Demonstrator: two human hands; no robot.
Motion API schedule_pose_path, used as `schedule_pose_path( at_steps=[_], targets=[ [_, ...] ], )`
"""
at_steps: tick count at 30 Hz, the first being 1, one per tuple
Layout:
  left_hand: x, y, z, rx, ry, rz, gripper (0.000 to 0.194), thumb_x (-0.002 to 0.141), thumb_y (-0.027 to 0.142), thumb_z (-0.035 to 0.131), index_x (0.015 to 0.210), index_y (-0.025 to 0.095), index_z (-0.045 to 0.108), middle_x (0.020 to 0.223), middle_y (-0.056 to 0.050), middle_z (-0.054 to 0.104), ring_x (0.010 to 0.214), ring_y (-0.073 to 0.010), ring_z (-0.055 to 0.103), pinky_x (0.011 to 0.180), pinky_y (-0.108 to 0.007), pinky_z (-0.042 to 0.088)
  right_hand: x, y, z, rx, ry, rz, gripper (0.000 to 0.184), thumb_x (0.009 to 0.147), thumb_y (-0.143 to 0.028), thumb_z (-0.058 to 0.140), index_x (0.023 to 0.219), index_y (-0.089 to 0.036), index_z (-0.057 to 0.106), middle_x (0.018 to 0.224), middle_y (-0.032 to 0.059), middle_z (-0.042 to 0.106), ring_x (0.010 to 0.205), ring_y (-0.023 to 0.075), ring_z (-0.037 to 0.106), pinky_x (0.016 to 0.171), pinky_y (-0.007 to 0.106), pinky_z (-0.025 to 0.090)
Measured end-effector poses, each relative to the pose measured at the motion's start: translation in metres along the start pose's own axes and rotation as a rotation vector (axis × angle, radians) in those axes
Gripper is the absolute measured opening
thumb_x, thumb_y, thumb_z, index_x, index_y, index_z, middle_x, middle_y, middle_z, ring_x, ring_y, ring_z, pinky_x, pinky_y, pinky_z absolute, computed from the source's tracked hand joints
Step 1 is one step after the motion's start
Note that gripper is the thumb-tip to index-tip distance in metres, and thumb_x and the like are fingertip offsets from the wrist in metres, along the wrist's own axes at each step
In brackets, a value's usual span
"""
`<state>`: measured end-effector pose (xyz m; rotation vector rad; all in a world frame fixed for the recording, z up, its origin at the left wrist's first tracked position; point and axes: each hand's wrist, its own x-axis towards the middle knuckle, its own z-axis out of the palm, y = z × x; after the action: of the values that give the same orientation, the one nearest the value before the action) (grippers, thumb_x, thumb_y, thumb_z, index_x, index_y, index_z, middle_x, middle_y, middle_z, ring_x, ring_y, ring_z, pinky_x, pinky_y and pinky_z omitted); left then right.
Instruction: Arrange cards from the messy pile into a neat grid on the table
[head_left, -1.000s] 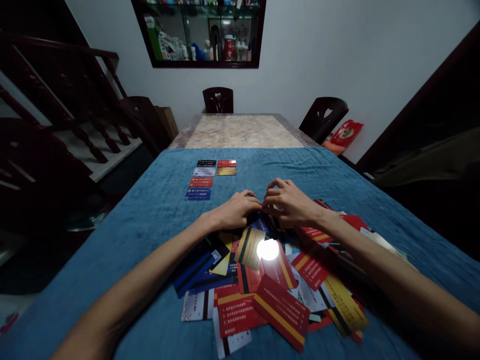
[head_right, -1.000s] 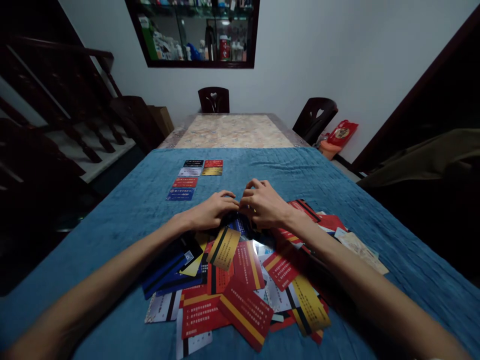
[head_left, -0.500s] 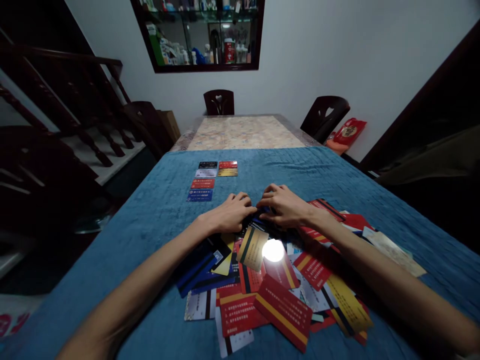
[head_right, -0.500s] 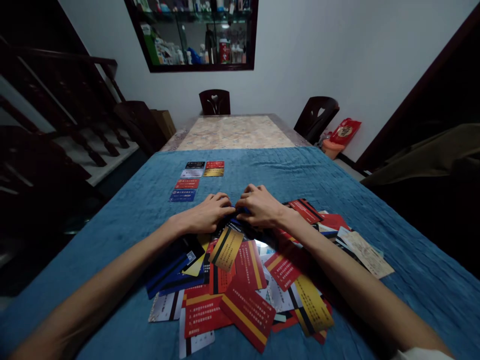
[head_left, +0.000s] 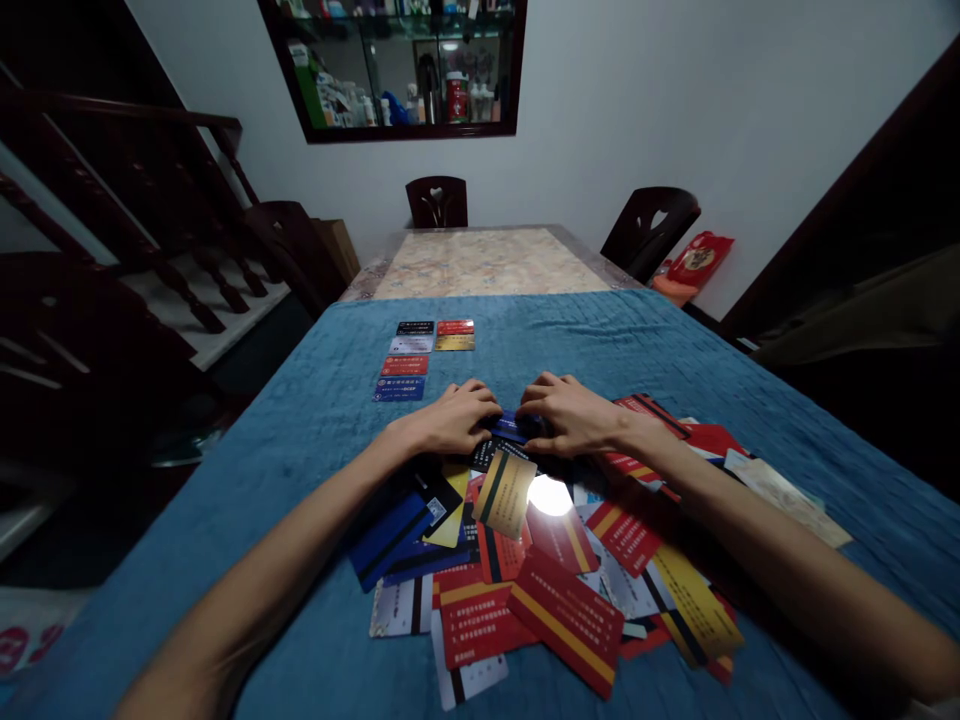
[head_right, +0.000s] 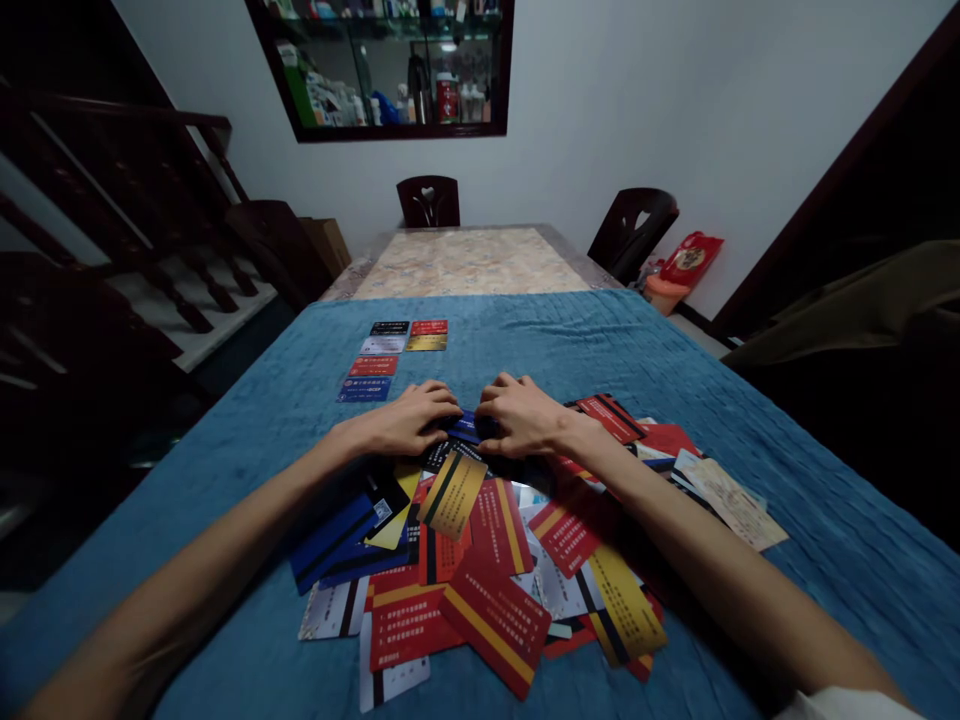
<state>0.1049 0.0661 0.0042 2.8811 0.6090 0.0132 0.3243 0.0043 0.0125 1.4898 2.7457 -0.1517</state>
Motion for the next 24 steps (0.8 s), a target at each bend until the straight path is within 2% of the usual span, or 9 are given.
schedule_pose_path(
  at_steps=[9, 15, 19, 24],
  targets=[
    [-0.001, -0.008, -0.01, -0.099, 0.039, -0.012, 0.023, 0.091, 0.02, 0.056, 0.106, 0.019, 0.072, 0.108, -0.009, 0.071, 0.12, -0.0256, 0.051, 0.102, -0.042, 0.042, -0.003, 0.007, -0.005, 0.103, 0.046, -0.038, 0.03, 0.088, -0.035, 0.057, 0.106, -0.021, 0.076, 0.103, 0.0113, 0.073, 0.107, 0.0295, 0.053, 0.088, 0.042, 0.041],
    [0.0, -0.015, -0.01, -0.187, 0.19, -0.042, 0.023, 0.089, 0.018, 0.056, 0.099, 0.018, 0.077, 0.105, -0.009, 0.071, 0.101, -0.0204, 0.064, 0.092, -0.033, 0.051, -0.003, 0.013, -0.011, 0.245, 0.136, -0.034, 0.031, 0.092, -0.027, 0.049, 0.101, -0.018, 0.077, 0.093, 0.0112, 0.075, 0.094, 0.0242, 0.058, 0.082, 0.036, 0.045],
    [0.002, -0.018, -0.004, -0.219, 0.257, -0.095, 0.027, 0.086, 0.011, 0.053, 0.098, 0.018, 0.077, 0.102, -0.008, 0.072, 0.092, -0.0176, 0.068, 0.086, -0.029, 0.053, 0.0, 0.015, -0.008, 0.203, 0.186, 0.017, 0.031, 0.093, -0.021, 0.047, 0.095, -0.018, 0.077, 0.084, 0.0093, 0.072, 0.086, 0.021, 0.059, 0.075, 0.03, 0.044],
    [0.005, -0.016, 0.002, -0.254, 0.307, -0.149, 0.031, 0.084, 0.009, 0.052, 0.102, 0.016, 0.076, 0.102, -0.008, 0.075, 0.093, -0.0197, 0.069, 0.088, -0.031, 0.053, 0.004, 0.018, 0.002, 0.165, 0.237, 0.044, 0.031, 0.092, -0.017, 0.047, 0.105, -0.017, 0.076, 0.094, 0.0108, 0.074, 0.089, 0.0208, 0.061, 0.077, 0.029, 0.044]
  ],
)
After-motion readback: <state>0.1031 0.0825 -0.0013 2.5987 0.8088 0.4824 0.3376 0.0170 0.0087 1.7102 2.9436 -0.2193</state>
